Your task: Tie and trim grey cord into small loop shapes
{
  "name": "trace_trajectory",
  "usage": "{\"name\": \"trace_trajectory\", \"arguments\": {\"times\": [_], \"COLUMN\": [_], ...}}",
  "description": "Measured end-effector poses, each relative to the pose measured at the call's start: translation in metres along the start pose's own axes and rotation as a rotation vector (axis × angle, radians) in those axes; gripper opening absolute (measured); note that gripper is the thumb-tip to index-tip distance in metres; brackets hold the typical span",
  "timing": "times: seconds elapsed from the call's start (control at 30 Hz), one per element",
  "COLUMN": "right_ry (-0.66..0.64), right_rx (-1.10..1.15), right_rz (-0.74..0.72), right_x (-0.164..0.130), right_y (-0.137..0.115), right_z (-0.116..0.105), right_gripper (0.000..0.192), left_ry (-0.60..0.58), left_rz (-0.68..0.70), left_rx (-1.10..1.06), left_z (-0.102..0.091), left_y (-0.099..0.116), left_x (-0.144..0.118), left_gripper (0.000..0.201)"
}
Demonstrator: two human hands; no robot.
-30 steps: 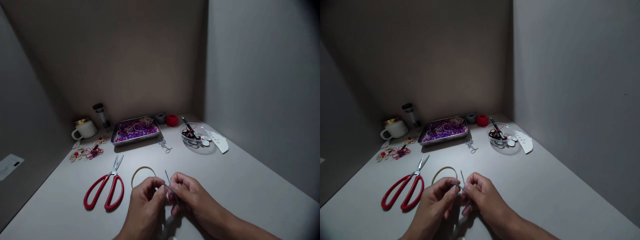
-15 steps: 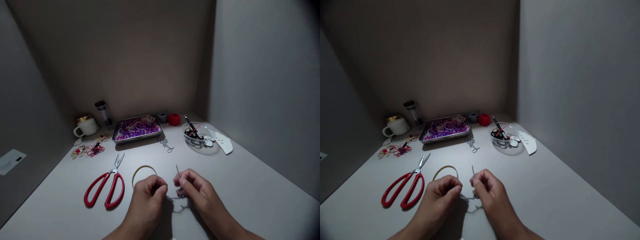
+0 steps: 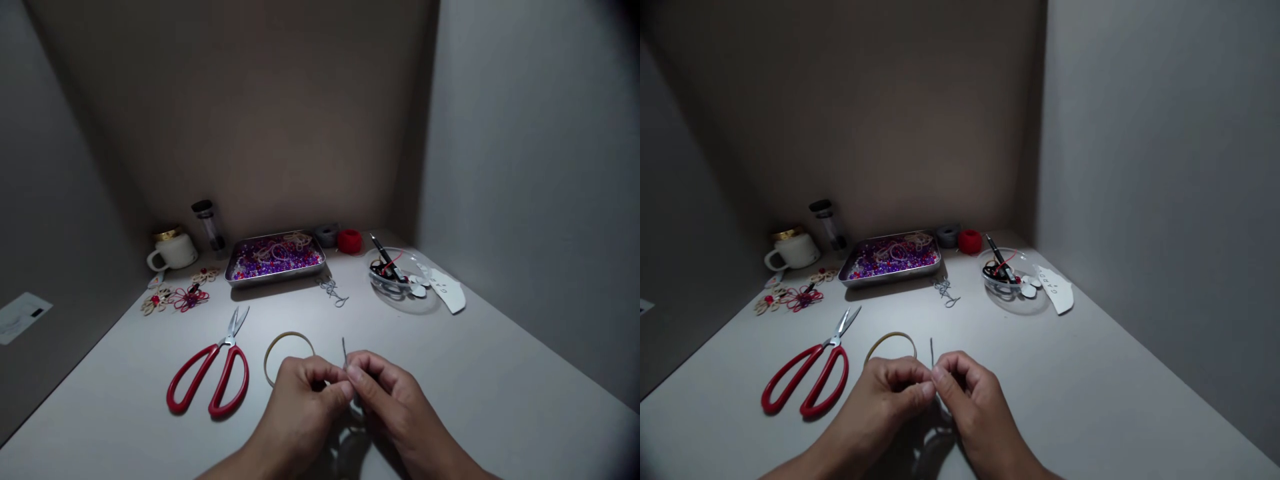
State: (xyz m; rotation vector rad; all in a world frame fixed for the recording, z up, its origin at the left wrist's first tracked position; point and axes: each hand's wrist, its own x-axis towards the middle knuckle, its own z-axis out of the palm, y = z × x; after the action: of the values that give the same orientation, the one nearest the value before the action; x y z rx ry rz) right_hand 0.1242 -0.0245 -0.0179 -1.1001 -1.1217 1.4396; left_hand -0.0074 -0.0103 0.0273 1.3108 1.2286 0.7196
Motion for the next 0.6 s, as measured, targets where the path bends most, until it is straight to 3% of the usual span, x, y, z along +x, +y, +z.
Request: {"name": "trace_trajectory", "arguments": {"times": [0.2, 0.4, 0.6], "right_ry": [-0.039, -0.042, -0.008], "right_rx": [0.207, 0.237, 0.451], "right_rz": [0.187, 0.188, 0.266], "right_x": [0.003, 0.001, -0.001], "right_y": [0.001, -0.01, -0.014], "right_z": [0.002, 0.002, 0.0], "right_gripper": [0.038, 0.035, 0.026], "left_ry": [-0.021, -0.026, -0.018], "left_rz": [0.031, 0.056, 0.051], "left_rx": [0.037, 0.188, 0.292], "left_z": [0.003, 0.003, 0.007], "left_y": [-0.004, -0.006, -0.009], "left_x": [0.001, -0.003, -0.007], "left_gripper": [0.021, 0.021, 0.015]}}
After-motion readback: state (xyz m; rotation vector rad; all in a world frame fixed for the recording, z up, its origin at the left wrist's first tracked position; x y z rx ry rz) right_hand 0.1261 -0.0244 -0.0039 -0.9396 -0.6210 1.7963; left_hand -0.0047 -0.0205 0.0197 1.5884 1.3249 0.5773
